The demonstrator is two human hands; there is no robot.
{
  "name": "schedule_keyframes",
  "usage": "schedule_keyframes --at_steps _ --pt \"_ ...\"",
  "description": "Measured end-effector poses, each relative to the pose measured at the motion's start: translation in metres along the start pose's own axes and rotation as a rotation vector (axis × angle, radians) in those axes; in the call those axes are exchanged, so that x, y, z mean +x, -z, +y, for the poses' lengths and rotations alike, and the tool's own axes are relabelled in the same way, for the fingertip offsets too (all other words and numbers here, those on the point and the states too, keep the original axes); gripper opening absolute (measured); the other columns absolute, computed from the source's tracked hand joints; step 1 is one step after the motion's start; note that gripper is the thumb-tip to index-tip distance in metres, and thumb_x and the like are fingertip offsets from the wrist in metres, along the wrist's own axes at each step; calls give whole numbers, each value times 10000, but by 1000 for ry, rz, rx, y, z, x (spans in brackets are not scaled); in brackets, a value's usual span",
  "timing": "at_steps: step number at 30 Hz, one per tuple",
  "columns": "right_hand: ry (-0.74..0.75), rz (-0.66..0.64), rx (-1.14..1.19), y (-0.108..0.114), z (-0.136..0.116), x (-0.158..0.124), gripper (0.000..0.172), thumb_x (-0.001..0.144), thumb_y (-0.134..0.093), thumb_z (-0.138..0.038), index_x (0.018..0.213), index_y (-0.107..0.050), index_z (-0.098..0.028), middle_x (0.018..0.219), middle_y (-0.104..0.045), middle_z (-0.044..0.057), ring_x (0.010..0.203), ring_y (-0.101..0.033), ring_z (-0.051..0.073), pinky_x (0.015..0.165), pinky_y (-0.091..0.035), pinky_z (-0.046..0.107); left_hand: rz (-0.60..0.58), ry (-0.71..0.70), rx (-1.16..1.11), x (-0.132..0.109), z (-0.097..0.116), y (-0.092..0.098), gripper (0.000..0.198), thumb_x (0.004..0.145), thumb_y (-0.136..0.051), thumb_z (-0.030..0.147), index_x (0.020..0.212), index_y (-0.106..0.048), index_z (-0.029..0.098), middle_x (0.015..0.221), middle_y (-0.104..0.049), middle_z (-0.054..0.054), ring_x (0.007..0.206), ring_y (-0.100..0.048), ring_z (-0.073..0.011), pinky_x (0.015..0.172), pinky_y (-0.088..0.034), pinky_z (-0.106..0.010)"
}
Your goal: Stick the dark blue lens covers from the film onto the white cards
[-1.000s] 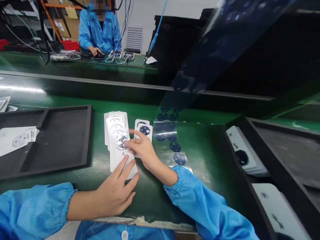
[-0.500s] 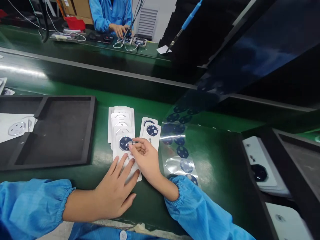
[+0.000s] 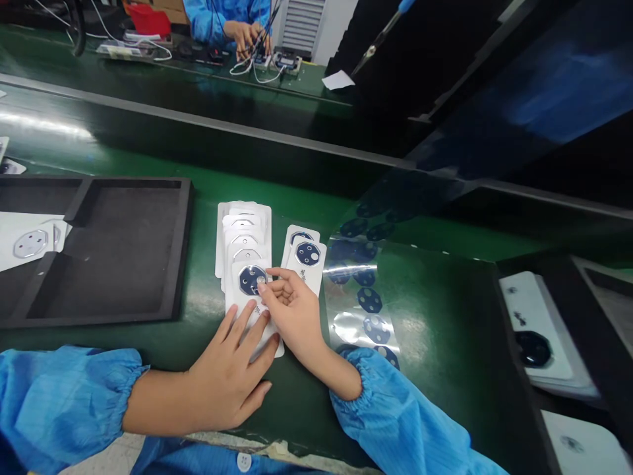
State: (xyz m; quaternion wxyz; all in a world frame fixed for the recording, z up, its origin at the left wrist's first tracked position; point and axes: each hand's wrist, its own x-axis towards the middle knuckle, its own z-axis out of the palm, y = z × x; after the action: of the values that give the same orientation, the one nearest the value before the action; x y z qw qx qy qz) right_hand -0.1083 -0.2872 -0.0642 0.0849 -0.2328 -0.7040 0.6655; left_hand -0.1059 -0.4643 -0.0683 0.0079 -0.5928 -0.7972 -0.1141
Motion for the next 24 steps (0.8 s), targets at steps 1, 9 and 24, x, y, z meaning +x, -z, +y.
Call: schedule_keyframes --at_steps 1,9,24 --pt "-2 -1 -1 0 0 0 380 809 -804 -449 1084 -673 -223 782 -724 19 687 -684 183 656 -561 317 -2 -1 -2 0 0 0 605 1045 -400 467 1482 -451 52 1565 -344 -324 1464 -284 -564 1151 -205 -699" --pt "22 -4 -11 0 2 1 372 816 -794 -450 1082 -673 -220 769 -716 14 681 -681 180 685 -567 325 2 -3 2 1 -1 -1 605 1040 -419 454 1480 -455 41 1562 -346 -330 1469 -262 -574 1147 -202 -704" --pt "87 -9 -151 0 7 2 338 869 -734 -463 1119 -671 -244 834 -723 26 703 -679 191 682 -558 339 9 -1 4 0 -1 -2 615 1033 -433 463 1484 -456 45 1561 -348 -322 1464 -273 -575 1140 -233 -713"
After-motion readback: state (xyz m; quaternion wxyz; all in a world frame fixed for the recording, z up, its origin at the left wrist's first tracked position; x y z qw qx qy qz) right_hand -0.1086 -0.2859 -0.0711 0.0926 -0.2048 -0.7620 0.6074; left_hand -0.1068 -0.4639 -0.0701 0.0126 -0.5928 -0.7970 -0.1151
